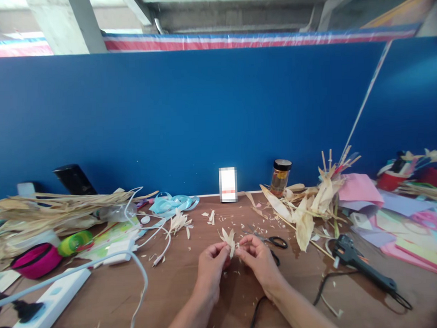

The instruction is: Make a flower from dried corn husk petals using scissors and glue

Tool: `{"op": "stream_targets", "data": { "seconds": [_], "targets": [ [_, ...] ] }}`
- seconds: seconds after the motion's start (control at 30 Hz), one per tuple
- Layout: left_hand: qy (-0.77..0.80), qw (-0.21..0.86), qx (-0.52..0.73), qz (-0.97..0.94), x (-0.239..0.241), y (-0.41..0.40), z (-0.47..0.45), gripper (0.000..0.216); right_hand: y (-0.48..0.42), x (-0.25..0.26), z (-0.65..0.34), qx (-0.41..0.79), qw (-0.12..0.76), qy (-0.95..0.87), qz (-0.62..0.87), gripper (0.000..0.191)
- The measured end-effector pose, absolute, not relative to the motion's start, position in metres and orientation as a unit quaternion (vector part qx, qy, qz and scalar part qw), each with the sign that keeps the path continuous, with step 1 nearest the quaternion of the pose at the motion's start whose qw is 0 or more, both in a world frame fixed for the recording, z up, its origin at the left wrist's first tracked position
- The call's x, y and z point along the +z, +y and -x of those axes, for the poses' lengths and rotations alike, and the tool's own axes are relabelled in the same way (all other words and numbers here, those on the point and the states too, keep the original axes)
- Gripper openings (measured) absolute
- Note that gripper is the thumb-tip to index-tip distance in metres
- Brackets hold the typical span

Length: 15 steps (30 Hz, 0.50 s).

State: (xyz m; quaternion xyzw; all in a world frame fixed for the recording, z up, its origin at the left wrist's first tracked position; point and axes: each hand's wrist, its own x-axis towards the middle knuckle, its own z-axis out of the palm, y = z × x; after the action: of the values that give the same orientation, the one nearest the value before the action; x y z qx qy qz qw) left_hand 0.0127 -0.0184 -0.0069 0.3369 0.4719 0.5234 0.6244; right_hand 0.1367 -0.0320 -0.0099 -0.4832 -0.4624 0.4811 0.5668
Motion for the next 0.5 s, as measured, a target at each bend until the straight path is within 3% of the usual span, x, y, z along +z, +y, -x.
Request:
{"op": "stream_targets", "data": {
  "seconds": [0.5],
  "targets": [
    [0.465, 0.626, 0.519, -0.35, -0.0107, -0.0184, -0.0136, 0.024, -0.032, -0.0147, -0.1335, 0.48, 0.56, -0.501, 0.452, 0.018]
  ]
}}
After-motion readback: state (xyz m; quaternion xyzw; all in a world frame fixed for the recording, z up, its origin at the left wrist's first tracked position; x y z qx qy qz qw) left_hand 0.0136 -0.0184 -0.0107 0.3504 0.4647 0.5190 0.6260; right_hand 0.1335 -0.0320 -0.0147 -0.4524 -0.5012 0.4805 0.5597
